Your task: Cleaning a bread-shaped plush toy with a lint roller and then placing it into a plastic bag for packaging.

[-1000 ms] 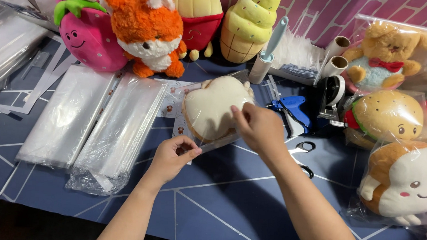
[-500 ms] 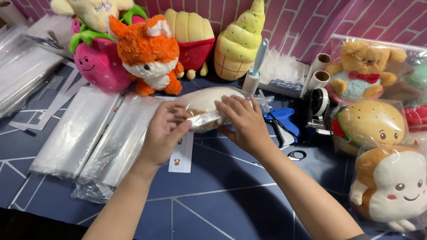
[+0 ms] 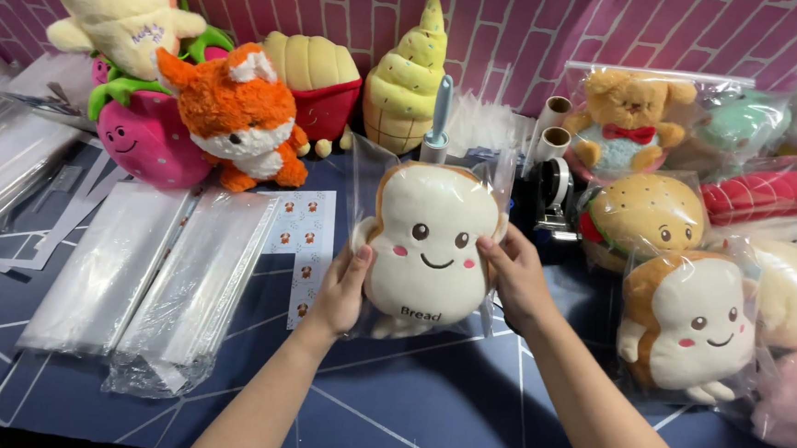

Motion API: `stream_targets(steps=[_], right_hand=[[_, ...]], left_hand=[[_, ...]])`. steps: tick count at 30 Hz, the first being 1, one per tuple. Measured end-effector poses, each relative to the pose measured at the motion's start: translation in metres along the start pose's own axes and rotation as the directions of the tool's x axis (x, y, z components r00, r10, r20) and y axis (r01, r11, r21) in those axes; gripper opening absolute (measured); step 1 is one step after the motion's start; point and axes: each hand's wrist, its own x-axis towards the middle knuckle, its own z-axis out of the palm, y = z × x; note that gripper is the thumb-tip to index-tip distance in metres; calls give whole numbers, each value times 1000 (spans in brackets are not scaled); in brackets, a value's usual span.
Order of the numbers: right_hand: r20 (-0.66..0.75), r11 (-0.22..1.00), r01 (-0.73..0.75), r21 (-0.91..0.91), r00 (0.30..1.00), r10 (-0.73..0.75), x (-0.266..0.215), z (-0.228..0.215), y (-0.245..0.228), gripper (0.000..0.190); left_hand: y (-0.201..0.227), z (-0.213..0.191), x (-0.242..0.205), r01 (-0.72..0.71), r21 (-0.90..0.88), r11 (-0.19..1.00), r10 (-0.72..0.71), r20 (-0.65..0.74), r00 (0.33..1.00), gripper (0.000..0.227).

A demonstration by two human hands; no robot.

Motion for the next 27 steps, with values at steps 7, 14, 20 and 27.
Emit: stream_targets(steps=[7, 14, 20, 27], right_hand=[[172, 998, -32, 63, 985, 21, -40, -24, 12, 93], [160, 999, 11, -45, 987, -4, -47, -33, 30, 65], [147, 1000, 25, 12, 989, -27, -46, -47, 51, 69], [264, 987, 113, -112, 961, -80, -56, -50, 49, 94]], left_hand=[[-48, 1, -2, 51, -128, 990, -48, 27, 998, 65], [-30, 2, -7, 100, -217, 971, -31, 302, 953, 69], [-32, -6, -4, 107, -82, 991, -81, 271, 959, 85], [-22, -1, 9, 107, -256, 961, -114, -11, 993, 57]])
